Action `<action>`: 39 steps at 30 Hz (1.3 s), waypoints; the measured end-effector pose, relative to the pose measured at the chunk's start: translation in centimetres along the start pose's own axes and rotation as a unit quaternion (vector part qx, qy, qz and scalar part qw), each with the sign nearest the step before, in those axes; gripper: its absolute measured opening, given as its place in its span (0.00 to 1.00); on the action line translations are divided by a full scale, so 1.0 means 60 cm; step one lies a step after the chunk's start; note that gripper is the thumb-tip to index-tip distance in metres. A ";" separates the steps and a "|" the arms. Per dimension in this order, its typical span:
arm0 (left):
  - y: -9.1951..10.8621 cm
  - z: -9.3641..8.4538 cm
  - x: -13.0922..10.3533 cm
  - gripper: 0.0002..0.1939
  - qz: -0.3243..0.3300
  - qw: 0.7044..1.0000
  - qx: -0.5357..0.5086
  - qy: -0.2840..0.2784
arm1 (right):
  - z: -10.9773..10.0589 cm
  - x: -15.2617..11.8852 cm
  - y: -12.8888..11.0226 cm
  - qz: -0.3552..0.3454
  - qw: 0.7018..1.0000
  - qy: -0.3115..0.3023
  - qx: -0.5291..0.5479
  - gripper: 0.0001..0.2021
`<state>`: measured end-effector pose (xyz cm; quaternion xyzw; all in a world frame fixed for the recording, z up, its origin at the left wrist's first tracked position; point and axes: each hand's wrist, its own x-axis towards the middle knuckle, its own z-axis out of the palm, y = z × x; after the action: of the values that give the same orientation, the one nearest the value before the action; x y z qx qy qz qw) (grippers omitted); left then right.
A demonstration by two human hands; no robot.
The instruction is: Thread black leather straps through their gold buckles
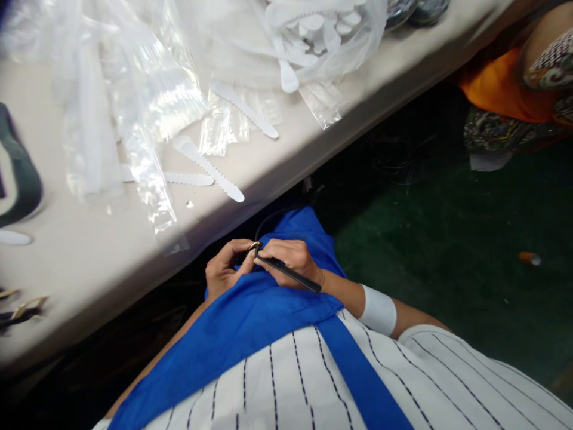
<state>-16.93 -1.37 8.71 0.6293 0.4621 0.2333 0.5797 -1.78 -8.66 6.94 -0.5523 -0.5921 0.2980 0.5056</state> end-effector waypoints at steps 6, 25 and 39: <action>-0.010 -0.001 0.007 0.06 -0.058 0.994 -0.089 -0.031 | -0.004 -0.005 0.006 -0.063 0.992 -0.028 -0.102 0.06; 0.012 -0.024 0.022 0.06 -0.415 0.861 -0.272 -0.112 | 0.002 0.023 -0.008 -0.226 0.914 -0.144 -0.306 0.09; 0.011 -0.038 0.027 0.02 -0.409 0.870 -0.249 -0.115 | 0.018 0.031 -0.015 -0.236 0.917 -0.150 -0.284 0.11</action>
<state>-17.86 1.27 9.46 0.2412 0.5344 0.0086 0.8101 -2.90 -6.87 7.91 -0.4655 -0.8340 0.0687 0.2881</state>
